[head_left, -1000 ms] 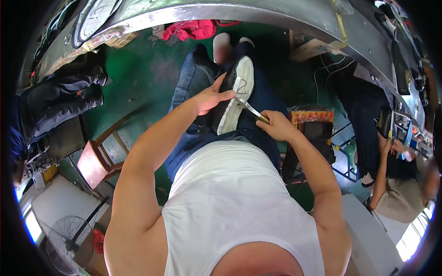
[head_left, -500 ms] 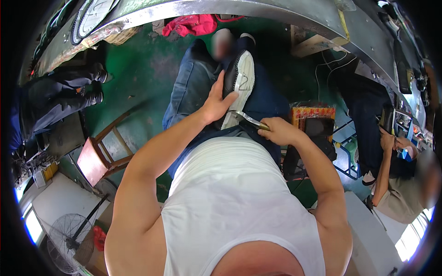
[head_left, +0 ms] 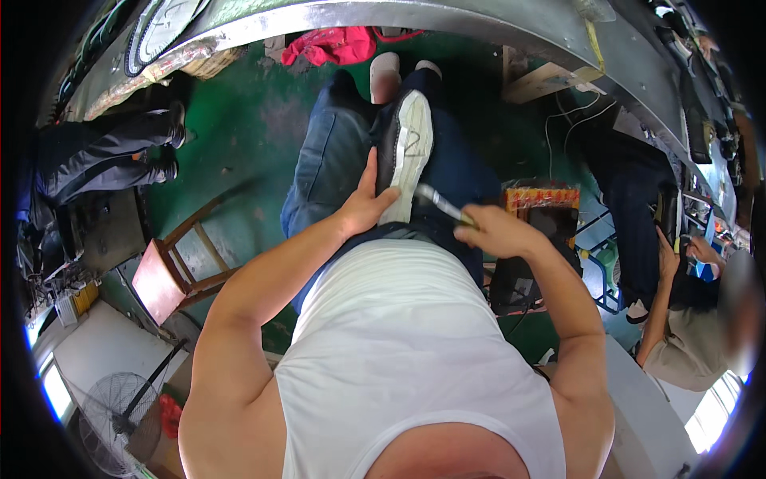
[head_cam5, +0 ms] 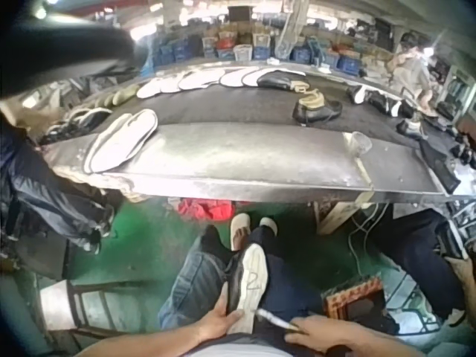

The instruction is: Trim and inspect shoe components on a conveyor belt using hand tools.

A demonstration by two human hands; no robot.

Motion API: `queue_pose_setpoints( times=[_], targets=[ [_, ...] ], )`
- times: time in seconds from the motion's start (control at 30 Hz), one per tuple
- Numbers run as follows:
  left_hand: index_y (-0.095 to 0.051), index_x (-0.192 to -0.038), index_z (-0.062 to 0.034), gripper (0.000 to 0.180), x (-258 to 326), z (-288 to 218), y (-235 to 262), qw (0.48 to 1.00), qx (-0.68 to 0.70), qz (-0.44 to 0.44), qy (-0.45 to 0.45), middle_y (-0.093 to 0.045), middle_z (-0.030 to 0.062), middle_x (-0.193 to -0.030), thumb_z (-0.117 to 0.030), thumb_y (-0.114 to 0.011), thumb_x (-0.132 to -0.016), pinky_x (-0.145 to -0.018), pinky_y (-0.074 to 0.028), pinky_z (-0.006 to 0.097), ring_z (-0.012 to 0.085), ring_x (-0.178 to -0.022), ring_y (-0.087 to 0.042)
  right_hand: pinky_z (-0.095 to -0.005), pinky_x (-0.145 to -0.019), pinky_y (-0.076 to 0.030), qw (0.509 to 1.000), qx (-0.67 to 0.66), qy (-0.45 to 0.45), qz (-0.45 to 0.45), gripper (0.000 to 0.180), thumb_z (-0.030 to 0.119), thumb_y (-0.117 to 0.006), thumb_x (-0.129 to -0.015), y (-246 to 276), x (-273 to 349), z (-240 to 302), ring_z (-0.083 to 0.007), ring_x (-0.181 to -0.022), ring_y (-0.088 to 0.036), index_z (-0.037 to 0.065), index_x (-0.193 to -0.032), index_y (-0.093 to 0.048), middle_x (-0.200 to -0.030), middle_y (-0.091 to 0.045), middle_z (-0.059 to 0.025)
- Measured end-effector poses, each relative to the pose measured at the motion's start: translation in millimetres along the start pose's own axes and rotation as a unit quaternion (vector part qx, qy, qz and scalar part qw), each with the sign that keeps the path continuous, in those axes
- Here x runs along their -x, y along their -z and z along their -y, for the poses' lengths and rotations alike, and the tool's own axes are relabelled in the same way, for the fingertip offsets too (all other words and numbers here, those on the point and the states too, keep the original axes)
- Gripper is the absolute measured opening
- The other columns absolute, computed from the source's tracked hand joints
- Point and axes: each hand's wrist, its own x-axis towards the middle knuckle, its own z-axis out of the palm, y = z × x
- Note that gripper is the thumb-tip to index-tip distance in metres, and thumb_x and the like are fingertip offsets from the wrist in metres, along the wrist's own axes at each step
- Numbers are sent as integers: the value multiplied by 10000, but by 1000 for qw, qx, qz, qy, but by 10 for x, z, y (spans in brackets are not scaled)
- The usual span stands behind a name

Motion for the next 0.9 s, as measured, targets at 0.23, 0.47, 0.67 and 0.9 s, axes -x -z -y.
queue_pose_setpoints(
  times=[0.23,0.47,0.67,0.9],
  targets=[
    [129,-1563,-120,990,-111,10,29,999,40,8,14,-201,234,-1585,-207,-632,-935,-1147,-256,304,270,-1420,-313,-493,-711,-488,981,63,9,-183,382,346,-481,-1007,-102,-705,107,-450,-791,-625,-25,-943,-546,-790,-638,-245],
    [203,-1543,-137,1167,28,-131,184,993,66,95,15,-215,210,-1581,-124,-732,-844,-1152,-228,305,256,-1426,-289,-525,-747,-476,992,51,-3,-114,404,357,-442,-1019,-233,-506,147,-467,-859,-621,-28,-973,-557,-878,-643,-285],
    [190,-1548,-134,1190,-110,-64,220,989,112,100,13,-187,198,-1589,-100,-752,-821,-1156,-216,305,244,-1431,-267,-501,-722,-495,921,-130,-4,-366,414,335,-462,-1018,-285,-463,-2,-488,-815,-623,-58,-935,-561,-844,-633,-306],
    [130,-1554,-69,1136,-27,-211,237,995,57,76,-1,-181,219,-1594,-127,-747,-834,-1174,-164,304,258,-1465,-211,-549,-727,-478,946,-90,-3,-311,420,341,-431,-1023,-224,-400,112,-490,-847,-616,-48,-916,-551,-837,-628,-317]
  ],
)
